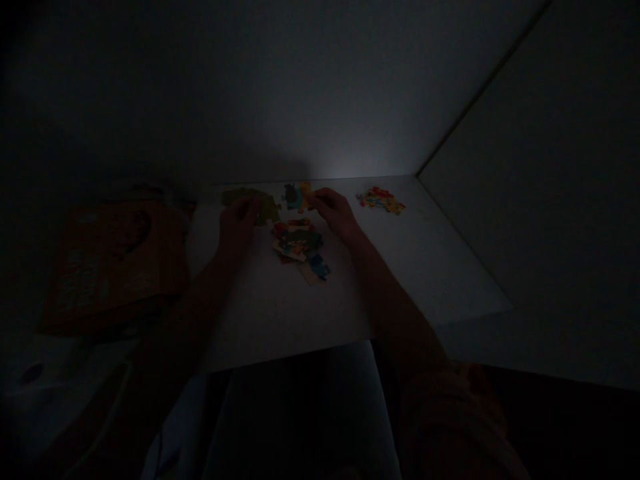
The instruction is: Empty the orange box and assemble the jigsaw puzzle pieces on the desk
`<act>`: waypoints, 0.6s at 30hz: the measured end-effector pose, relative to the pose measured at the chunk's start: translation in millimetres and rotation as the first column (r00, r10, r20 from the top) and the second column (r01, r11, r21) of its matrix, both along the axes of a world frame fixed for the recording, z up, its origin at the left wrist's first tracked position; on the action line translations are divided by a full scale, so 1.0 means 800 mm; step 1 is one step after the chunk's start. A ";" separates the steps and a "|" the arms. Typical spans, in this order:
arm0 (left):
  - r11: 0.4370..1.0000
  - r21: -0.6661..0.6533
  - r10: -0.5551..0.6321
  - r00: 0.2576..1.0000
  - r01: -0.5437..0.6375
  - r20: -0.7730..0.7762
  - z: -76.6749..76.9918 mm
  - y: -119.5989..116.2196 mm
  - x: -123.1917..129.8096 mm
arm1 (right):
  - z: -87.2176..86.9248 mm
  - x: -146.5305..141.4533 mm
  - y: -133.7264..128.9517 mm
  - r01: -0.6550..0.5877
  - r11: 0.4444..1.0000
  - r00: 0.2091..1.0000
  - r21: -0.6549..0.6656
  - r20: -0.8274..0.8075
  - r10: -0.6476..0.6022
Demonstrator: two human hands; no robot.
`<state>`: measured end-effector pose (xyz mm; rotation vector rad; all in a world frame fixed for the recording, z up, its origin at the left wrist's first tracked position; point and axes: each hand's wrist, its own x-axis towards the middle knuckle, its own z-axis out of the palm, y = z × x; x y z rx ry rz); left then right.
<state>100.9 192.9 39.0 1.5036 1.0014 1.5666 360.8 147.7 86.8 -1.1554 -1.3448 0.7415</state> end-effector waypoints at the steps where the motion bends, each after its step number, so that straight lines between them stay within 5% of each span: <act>1: 1.000 -0.002 0.000 1.000 0.000 0.018 -0.002 0.002 0.000 | 0.000 0.004 0.001 0.013 1.000 1.000 -0.001 -0.002 -0.013; 11: 0.999 -0.045 -0.021 0.999 0.023 0.046 0.001 0.001 -0.002 | -0.010 0.046 0.017 0.232 0.972 0.958 -0.022 -0.165 -0.233; 18: 0.995 -0.094 -0.026 0.997 0.033 0.073 -0.003 0.006 0.001 | -0.023 0.113 0.035 0.529 0.848 0.731 0.026 -0.522 -0.440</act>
